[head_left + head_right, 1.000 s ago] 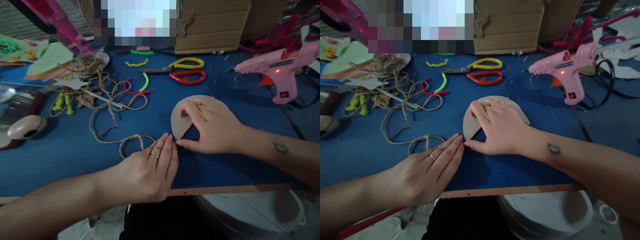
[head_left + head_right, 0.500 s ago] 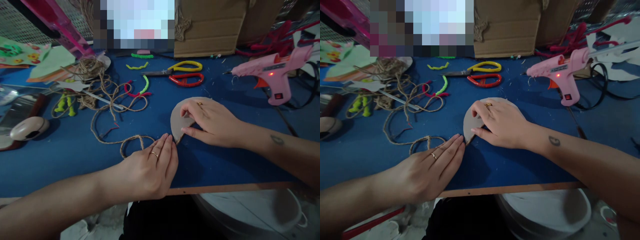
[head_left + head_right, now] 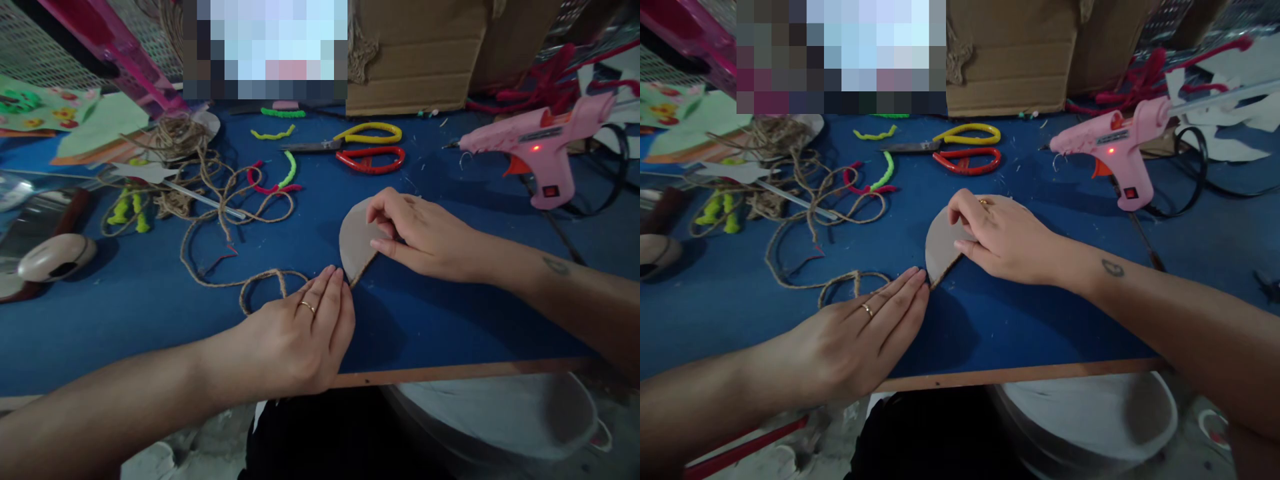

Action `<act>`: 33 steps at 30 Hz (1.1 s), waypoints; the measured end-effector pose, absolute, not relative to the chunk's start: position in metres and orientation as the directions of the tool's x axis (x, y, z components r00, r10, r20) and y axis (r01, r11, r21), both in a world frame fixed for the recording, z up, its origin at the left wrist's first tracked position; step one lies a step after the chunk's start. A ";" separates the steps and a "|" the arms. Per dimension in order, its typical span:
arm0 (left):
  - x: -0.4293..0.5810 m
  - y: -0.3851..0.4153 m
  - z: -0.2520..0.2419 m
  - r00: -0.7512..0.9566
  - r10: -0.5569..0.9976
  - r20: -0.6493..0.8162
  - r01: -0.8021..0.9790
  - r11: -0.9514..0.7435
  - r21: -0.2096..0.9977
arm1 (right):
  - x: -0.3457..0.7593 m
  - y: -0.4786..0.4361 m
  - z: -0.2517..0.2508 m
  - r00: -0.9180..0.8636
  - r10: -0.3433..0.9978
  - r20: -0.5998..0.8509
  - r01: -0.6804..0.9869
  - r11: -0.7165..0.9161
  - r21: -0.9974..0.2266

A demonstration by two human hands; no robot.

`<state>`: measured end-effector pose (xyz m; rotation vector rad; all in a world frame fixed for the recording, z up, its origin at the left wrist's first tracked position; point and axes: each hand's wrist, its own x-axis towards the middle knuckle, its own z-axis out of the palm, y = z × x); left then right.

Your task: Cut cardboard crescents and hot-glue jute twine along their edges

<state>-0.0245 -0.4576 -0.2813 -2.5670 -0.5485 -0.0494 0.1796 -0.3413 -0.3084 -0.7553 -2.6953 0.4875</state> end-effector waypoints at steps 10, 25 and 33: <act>-0.026 -0.461 -0.288 0.905 0.393 0.162 0.420 -0.767 -0.484 | 0.179 -0.343 -0.308 -0.813 0.554 0.179 0.460 0.800 -0.386; -0.030 -0.457 -0.284 0.885 0.398 0.242 0.466 -0.760 -0.453 | 0.180 -0.343 -0.305 -0.835 0.483 0.264 0.370 0.848 -0.379; -0.043 -0.445 -0.285 0.746 0.534 0.398 0.625 -0.768 -0.140 | 0.187 -0.359 -0.289 -0.892 0.297 0.341 0.295 0.954 -0.060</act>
